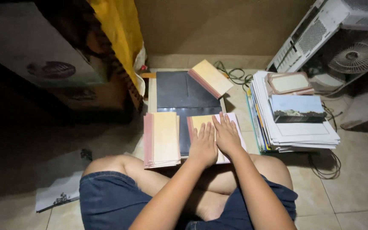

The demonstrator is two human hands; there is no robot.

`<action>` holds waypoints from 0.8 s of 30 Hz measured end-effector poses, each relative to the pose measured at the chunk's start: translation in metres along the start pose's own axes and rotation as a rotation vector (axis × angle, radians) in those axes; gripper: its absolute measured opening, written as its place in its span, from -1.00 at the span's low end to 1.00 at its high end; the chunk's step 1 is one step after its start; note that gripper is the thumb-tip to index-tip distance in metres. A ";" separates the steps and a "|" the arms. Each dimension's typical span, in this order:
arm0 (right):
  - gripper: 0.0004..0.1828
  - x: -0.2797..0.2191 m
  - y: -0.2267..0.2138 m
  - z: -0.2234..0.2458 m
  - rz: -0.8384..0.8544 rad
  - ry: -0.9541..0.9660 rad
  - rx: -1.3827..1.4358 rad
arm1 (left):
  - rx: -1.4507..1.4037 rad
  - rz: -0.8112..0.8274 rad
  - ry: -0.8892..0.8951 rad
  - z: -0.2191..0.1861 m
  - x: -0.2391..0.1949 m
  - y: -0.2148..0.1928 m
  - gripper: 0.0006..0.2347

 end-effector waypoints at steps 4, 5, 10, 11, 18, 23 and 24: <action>-0.40 -0.011 -0.004 0.010 -0.023 0.000 -0.015 | -0.017 0.008 -0.005 0.002 0.004 0.001 -0.43; -0.40 -0.022 -0.003 0.015 0.006 0.001 -0.018 | -0.018 0.008 -0.021 0.003 0.007 0.003 -0.43; -0.39 -0.072 0.012 0.021 0.062 0.025 0.028 | -0.005 0.012 -0.053 0.004 0.014 0.004 -0.44; -0.39 -0.074 0.013 0.020 0.074 0.009 0.030 | 0.001 0.007 -0.047 0.004 0.013 0.005 -0.44; -0.39 -0.030 0.014 0.000 0.042 -0.059 -0.012 | 0.009 -0.004 -0.038 0.004 0.009 0.006 -0.43; -0.38 -0.061 0.031 0.004 -0.154 -0.150 0.011 | -0.094 -0.142 -0.012 0.006 0.023 0.026 -0.43; -0.37 -0.069 0.036 0.002 -0.303 -0.221 -0.009 | -0.186 -0.262 0.017 0.008 0.026 0.029 -0.42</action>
Point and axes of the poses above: each hand's wrist, its own x-axis towards the middle knuckle, its own y-axis out of the palm, z = x × y, the point moved 7 cm from there along x, towards the middle knuckle, and after that the axes turned 15 degrees about -y, right-handed, at the moved point
